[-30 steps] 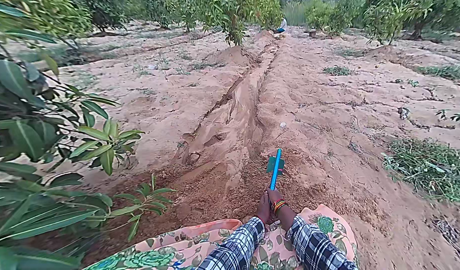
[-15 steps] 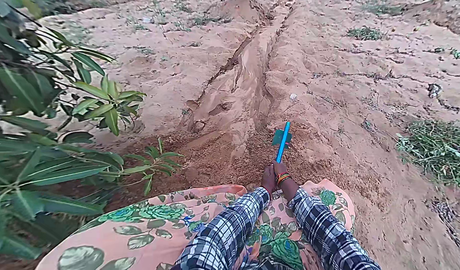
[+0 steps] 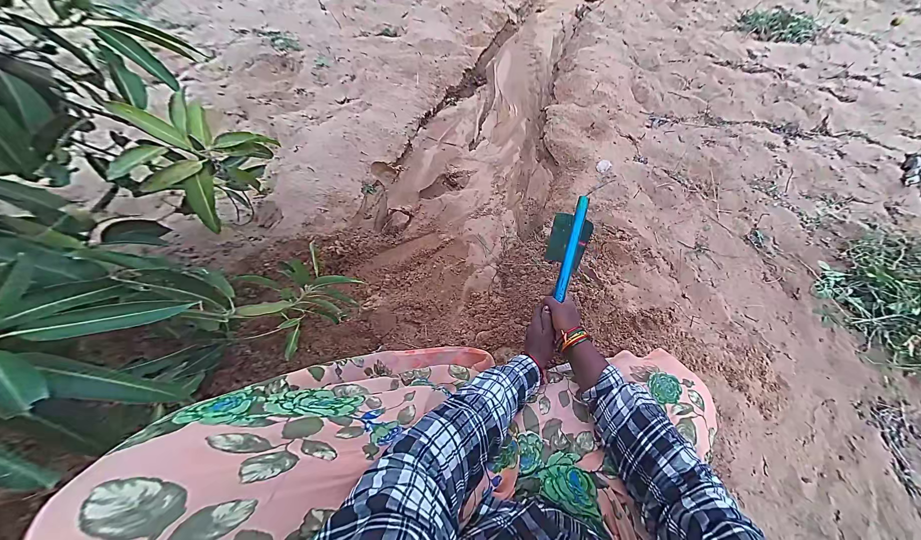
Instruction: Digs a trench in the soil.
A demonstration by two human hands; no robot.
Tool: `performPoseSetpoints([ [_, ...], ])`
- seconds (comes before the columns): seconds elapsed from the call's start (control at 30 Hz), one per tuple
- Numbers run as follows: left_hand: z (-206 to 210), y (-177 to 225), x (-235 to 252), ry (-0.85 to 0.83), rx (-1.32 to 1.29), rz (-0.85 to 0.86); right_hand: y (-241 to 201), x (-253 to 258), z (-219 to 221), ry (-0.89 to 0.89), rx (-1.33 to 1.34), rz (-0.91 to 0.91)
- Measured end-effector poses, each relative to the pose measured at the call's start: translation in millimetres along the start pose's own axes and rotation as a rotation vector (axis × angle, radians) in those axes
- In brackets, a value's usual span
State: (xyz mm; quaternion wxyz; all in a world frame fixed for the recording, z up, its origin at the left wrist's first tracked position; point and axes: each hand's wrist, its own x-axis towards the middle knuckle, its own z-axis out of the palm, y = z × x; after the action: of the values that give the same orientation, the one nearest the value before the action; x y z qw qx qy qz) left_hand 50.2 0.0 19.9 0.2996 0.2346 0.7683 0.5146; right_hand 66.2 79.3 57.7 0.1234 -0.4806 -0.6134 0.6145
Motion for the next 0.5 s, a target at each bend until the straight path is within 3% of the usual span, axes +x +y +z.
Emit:
performPoseSetpoints([
  [0.13,5.7,-2.5,-1.5,-0.094,0.06,-0.207,10.4,6.2,-0.6,-0.021,-0.094,0.158],
  [0.27,6.6,-3.9,0.0,-0.093,0.051,-0.197,15.6,-4.2,-2.7,0.007,-0.111,0.042],
  [0.4,6.8,0.3,-8.6,-0.065,0.048,-0.165,-70.8,-73.8,-26.4,-0.043,-0.132,0.19],
  [0.5,5.2,0.3,-12.7,-0.013,-0.031,-0.036,-79.0,-80.9,-27.6,-0.029,-0.222,0.075],
])
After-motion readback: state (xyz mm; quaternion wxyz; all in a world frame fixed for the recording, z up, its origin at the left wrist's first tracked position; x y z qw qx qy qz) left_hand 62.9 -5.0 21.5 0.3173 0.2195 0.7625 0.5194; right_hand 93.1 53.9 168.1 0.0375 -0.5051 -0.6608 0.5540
